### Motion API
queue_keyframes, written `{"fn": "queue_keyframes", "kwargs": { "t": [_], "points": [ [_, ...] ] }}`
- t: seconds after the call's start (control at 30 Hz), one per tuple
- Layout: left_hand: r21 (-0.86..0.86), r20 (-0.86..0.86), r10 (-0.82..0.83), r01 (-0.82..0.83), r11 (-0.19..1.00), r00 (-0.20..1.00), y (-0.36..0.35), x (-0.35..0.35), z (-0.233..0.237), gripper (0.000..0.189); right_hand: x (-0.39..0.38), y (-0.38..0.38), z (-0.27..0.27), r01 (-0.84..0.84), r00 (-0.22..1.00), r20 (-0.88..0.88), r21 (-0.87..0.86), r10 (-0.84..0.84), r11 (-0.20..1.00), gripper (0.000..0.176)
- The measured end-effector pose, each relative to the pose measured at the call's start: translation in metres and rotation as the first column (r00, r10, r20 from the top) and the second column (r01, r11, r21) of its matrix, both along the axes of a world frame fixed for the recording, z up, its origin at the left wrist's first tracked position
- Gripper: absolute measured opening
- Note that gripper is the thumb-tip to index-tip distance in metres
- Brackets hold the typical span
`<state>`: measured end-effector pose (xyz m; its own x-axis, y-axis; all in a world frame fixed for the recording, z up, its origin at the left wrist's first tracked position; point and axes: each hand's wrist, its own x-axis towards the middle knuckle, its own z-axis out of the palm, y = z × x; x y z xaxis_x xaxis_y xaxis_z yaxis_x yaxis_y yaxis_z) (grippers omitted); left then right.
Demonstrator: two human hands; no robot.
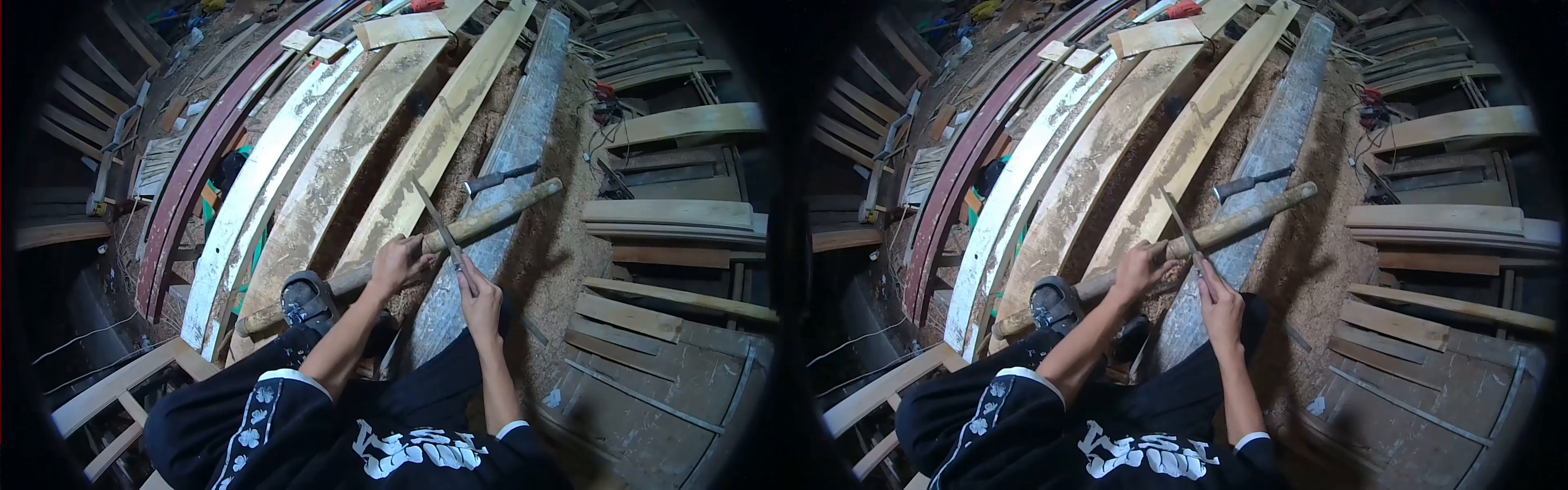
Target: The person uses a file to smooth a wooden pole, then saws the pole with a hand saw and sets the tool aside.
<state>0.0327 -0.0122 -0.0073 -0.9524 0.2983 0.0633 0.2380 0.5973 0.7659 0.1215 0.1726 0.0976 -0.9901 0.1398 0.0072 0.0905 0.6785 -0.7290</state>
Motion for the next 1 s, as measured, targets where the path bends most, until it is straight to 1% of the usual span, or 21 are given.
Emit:
{"fn": "queue_keyframes", "kwargs": {
  "t": [0.07, 0.1, 0.13, 0.17, 0.23, 0.3, 0.33, 0.37, 0.43, 0.47, 0.5, 0.57, 0.6, 0.67, 0.7, 0.8, 0.87, 0.9, 0.97, 1.0],
  "points": [
    [0.029, 0.02, -0.02, 0.02, 0.999, 1.0, 0.002, -0.009, -0.001, 0.057, 0.0, 0.003, -0.005, -0.054, 0.996, -0.066, -0.01, 0.053, 0.998, 0.042],
    [0.044, 0.059, -0.05, 0.047, 0.998, 0.997, -0.003, -0.004, -0.001, 0.057, 0.01, 0.001, -0.006, -0.047, 0.997, -0.054, -0.019, 0.046, 0.999, 0.042],
    [0.094, 0.126, -0.035, 0.023, 0.995, 0.991, -0.001, 0.0, 0.007, 0.056, 0.006, 0.001, -0.008, -0.059, 0.996, -0.063, 0.008, 0.059, 0.998, 0.042],
    [0.001, 0.004, -0.037, 0.037, 0.999, 0.999, 0.0, 0.0, -0.006, 0.056, -0.005, 0.003, -0.01, -0.077, 0.994, -0.076, 0.039, 0.079, 0.996, 0.041],
    [-0.013, -0.033, 0.015, -0.015, 1.0, 0.999, 0.004, 0.004, -0.008, 0.057, -0.008, -0.001, -0.023, -0.06, 0.994, -0.093, 0.056, 0.065, 0.997, 0.039],
    [-0.025, -0.01, 0.009, -0.009, 1.0, 1.0, 0.003, 0.003, -0.008, 0.057, -0.007, -0.011, -0.038, 0.048, 0.984, -0.175, 0.026, -0.042, 0.999, 0.038],
    [-0.038, 0.005, 0.005, -0.005, 0.999, 1.0, 0.002, -0.001, -0.009, 0.057, -0.005, -0.011, -0.04, 0.043, 0.983, -0.184, 0.083, -0.027, 0.996, 0.039],
    [-0.039, 0.011, 0.0, 0.0, 0.999, 1.0, 0.001, -0.001, -0.011, 0.057, -0.002, -0.005, -0.042, 0.047, 0.983, -0.178, 0.081, -0.032, 0.996, 0.039],
    [0.015, 0.113, -0.021, 0.019, 1.0, 0.993, -0.003, -0.006, -0.006, 0.059, -0.005, 0.001, -0.021, -0.058, 0.992, -0.114, -0.016, 0.056, 0.998, 0.039],
    [0.014, 0.082, -0.013, 0.012, 1.0, 0.997, -0.003, -0.005, -0.003, 0.058, -0.005, 0.001, -0.019, -0.058, 0.995, -0.083, -0.012, 0.056, 0.998, 0.039],
    [0.012, 0.07, -0.008, 0.007, 1.0, 0.998, -0.004, -0.009, -0.004, 0.058, -0.01, 0.001, -0.018, -0.062, 0.994, -0.094, -0.014, 0.06, 0.998, 0.039],
    [0.016, 0.0, -0.014, 0.014, 1.0, 1.0, -0.002, -0.003, -0.007, 0.058, -0.015, 0.004, -0.012, -0.078, 0.997, -0.015, -0.052, 0.077, 0.996, 0.039],
    [-0.029, -0.034, -0.014, 0.013, 0.999, 0.999, -0.001, -0.002, -0.007, 0.058, -0.018, 0.003, -0.006, -0.084, 0.996, -0.011, -0.05, 0.083, 0.995, 0.039],
    [-0.031, -0.034, -0.007, 0.005, 0.999, 0.999, 0.001, -0.003, -0.009, 0.058, -0.029, 0.001, 0.007, -0.103, 0.988, 0.115, 0.009, 0.101, 0.995, 0.042],
    [-0.037, -0.033, 0.0, -0.001, 0.999, 0.999, 0.003, -0.003, -0.007, 0.058, -0.032, 0.002, 0.006, -0.094, 0.989, 0.116, 0.013, 0.092, 0.995, 0.042],
    [-0.057, -0.011, -0.013, 0.013, 0.998, 1.0, 0.002, -0.005, -0.005, 0.058, -0.029, 0.0, -0.007, -0.116, 0.988, 0.109, 0.045, 0.11, 0.992, 0.044],
    [-0.037, -0.025, -0.022, 0.021, 0.999, 0.999, 0.002, -0.005, -0.006, 0.058, -0.021, -0.001, -0.018, -0.079, 0.997, 0.02, -0.009, 0.08, 0.997, 0.043],
    [-0.023, -0.04, -0.022, 0.021, 1.0, 0.999, 0.002, -0.005, -0.007, 0.059, -0.02, -0.002, -0.019, -0.075, 0.997, 0.016, -0.001, 0.075, 0.997, 0.043],
    [-0.017, -0.048, -0.031, 0.03, 0.999, 0.998, 0.003, -0.004, -0.008, 0.058, -0.019, -0.011, -0.02, -0.05, 0.999, 0.002, 0.086, 0.05, 0.995, 0.043],
    [-0.029, -0.07, -0.016, 0.014, 0.999, 0.997, 0.003, -0.003, -0.01, 0.058, -0.025, -0.019, 0.0, -0.03, 0.988, 0.152, 0.108, 0.013, 0.994, 0.044]
  ]
}}
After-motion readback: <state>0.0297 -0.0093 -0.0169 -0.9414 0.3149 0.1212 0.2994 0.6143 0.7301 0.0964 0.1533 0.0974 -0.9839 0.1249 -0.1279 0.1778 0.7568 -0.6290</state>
